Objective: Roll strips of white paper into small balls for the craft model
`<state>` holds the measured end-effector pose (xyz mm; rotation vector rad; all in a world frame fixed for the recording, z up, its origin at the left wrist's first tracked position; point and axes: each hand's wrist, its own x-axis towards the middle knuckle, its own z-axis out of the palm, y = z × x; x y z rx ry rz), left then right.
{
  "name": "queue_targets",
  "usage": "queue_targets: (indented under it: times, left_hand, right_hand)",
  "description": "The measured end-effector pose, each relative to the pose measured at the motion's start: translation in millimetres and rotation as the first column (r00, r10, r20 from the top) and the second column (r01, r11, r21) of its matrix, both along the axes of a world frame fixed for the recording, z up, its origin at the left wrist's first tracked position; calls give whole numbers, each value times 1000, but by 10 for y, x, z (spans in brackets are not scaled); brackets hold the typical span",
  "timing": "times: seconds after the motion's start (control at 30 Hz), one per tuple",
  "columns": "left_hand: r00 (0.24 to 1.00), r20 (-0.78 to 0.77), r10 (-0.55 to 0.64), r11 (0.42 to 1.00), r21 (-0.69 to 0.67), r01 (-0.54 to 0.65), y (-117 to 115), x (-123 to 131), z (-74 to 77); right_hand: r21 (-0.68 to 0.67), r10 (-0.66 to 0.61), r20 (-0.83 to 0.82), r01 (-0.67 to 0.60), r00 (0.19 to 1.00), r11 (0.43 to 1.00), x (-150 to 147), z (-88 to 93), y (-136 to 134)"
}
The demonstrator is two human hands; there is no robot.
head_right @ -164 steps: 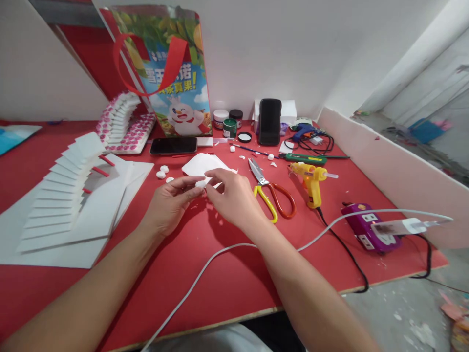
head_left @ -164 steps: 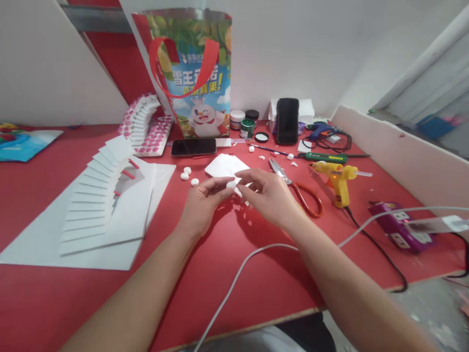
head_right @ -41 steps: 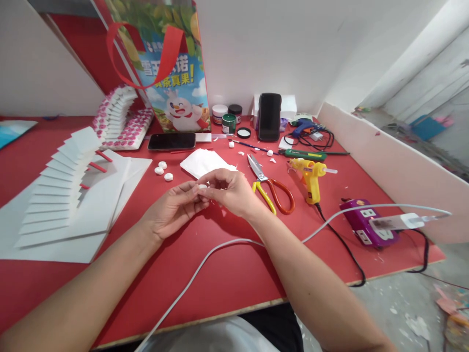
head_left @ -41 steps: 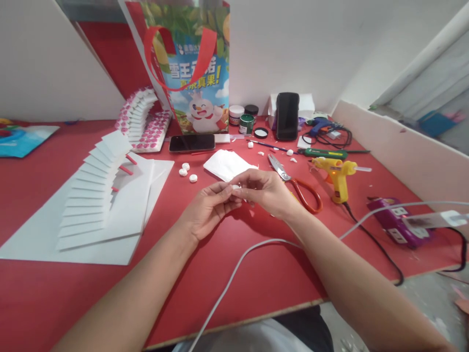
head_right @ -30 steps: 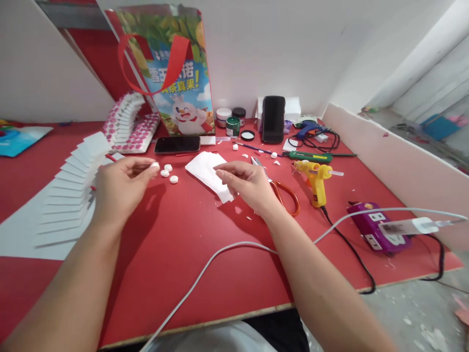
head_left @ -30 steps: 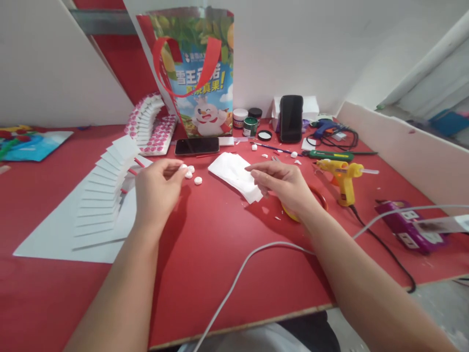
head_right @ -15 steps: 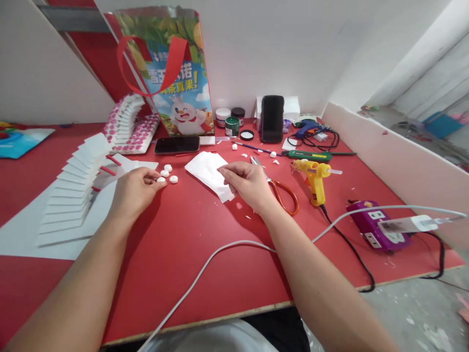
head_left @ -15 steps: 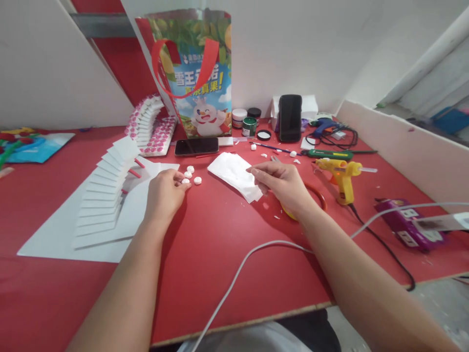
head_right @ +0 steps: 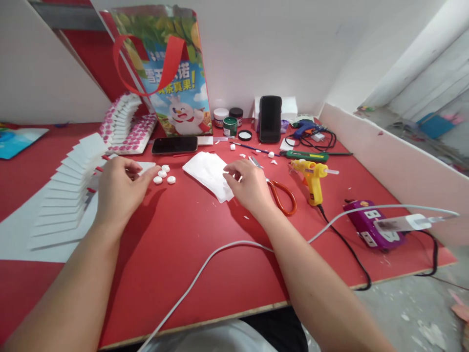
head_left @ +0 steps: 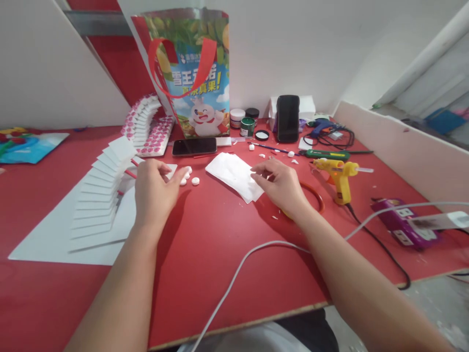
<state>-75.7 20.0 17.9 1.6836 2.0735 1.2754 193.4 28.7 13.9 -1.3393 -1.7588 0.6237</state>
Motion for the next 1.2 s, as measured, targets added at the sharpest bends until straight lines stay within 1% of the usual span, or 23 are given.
queue_targets:
  times: [0.03, 0.07, 0.17, 0.2, 0.27, 0.33, 0.4, 0.5, 0.6, 0.67, 0.73, 0.8, 0.87, 0.93, 1.0, 1.03, 1.07, 1.13, 1.17, 1.2]
  left_hand:
    - [1000, 20, -15, 998, 60, 14, -35, 57, 34]
    - [998, 46, -48, 995, 89, 43, -71, 125, 56]
    - [961, 178, -212, 977, 50, 206, -170, 353, 39]
    - [940, 211, -269, 963, 24, 270, -194, 425, 12]
    - [890, 314, -329, 940, 20, 341, -221, 538, -52]
    - [847, 397, -354, 929, 44, 368, -224, 601, -112]
    - [832, 423, -359, 926, 55, 373, -215, 619, -159]
    - [851, 378, -364, 923, 24, 384, -204, 607, -202]
    - [870, 333, -365, 920, -16, 392, -208, 603, -207]
    - [863, 325, -387, 912, 0, 409, -214, 617, -195]
    - [832, 324, -450, 886, 47, 461, -220, 640, -183]
    - [781, 334, -528, 840, 75, 537, -224, 665, -185]
    - [733, 357, -579, 798, 68, 598, -228, 685, -206]
    - [712, 371, -596, 778, 48, 627, -231, 697, -234]
    - [720, 359, -594, 780, 38, 625, -233, 701, -253]
    - [729, 347, -589, 786, 37, 617, -233, 701, -254]
    - [740, 337, -582, 795, 41, 606, -235, 701, -249]
    - [758, 348, -551, 818, 45, 574, -240, 703, -223]
    - [755, 391, -527, 827, 33, 561, -244, 706, -204]
    - [731, 467, -498, 830, 10, 558, -249, 710, -183]
  right_hand:
    - [34, 8, 79, -11, 997, 999, 4, -17, 9]
    - [45, 25, 151, -32, 988, 998, 3, -31, 14]
    - [-17, 71, 347, -69, 935, 997, -25, -65, 8]
    - [-52, 77, 396, -61, 915, 997, -37, -74, 3]
    - [-116, 80, 449, -30, 890, 993, -60, -86, -5]
    - [-144, 80, 458, -15, 886, 989, -75, -89, -9]
    - [-143, 82, 464, -17, 882, 990, -83, -82, -11]
    - [-124, 89, 471, -34, 878, 992, -82, -64, -15]
    - [-96, 99, 465, -61, 879, 993, -76, -58, -17]
    - [-66, 94, 458, -71, 884, 995, -77, -72, -13]
    - [-35, 80, 442, -72, 893, 997, -87, -96, -4]
    - [-6, 59, 411, -62, 910, 998, -100, -117, 10]
    - [21, 7, 357, -15, 934, 1000, -94, -120, 30]
    - [10, -87, 244, 87, 966, 996, -44, -93, 59]
    - [-58, -221, 90, 227, 971, 972, 58, -42, 98]
    - [-91, -300, 25, 301, 954, 949, 123, -11, 119]
    - [-93, -366, -6, 364, 931, 927, 190, 21, 138]
    - [18, -467, -11, 467, 884, 884, 298, 77, 162]
    - [95, -482, -5, 480, 876, 872, 326, 99, 161]
    - [171, -469, 3, 462, 883, 870, 330, 115, 150]
